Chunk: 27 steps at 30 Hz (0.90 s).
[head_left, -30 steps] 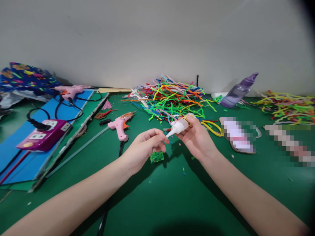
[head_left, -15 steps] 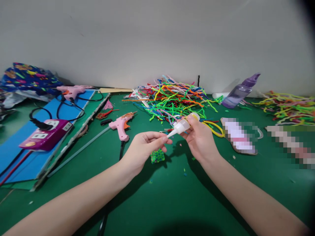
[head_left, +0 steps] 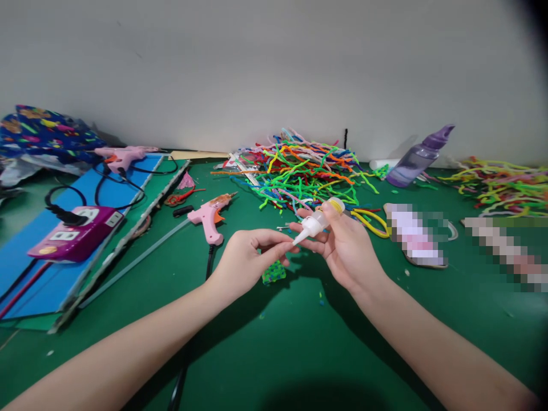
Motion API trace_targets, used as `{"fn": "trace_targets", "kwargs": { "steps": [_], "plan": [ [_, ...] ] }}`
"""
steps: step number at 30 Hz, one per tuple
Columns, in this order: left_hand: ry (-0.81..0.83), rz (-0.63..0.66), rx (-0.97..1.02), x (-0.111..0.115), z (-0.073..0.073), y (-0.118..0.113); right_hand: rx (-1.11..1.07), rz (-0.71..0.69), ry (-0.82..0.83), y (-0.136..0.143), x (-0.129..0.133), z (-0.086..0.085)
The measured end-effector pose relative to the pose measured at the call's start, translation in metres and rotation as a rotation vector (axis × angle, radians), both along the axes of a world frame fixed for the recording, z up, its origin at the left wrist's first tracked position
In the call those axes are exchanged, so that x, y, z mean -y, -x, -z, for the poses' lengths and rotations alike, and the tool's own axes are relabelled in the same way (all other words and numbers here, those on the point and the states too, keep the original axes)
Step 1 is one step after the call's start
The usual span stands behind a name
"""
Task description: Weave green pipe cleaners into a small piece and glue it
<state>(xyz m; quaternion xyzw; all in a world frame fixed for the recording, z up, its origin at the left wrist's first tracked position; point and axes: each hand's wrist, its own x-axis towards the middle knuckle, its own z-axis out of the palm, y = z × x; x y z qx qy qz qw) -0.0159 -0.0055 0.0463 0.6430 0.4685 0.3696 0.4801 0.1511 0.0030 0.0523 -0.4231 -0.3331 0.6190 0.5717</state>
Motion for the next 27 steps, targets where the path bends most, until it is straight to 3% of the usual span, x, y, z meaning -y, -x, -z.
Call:
{"fn": "trace_targets", "kwargs": {
  "steps": [16, 21, 27],
  "plan": [
    [-0.065, -0.016, -0.073, -0.003, 0.004, 0.002, -0.005, 0.087, -0.087, 0.011, 0.008, 0.007],
    [-0.006, 0.01, -0.064, -0.005, 0.005, 0.003, -0.006, 0.098, -0.124, 0.013, 0.01, 0.01],
    [0.216, 0.008, 0.087, -0.008, 0.009, 0.003, 0.043, 0.11, -0.15, 0.015, 0.012, 0.012]
  ]
}}
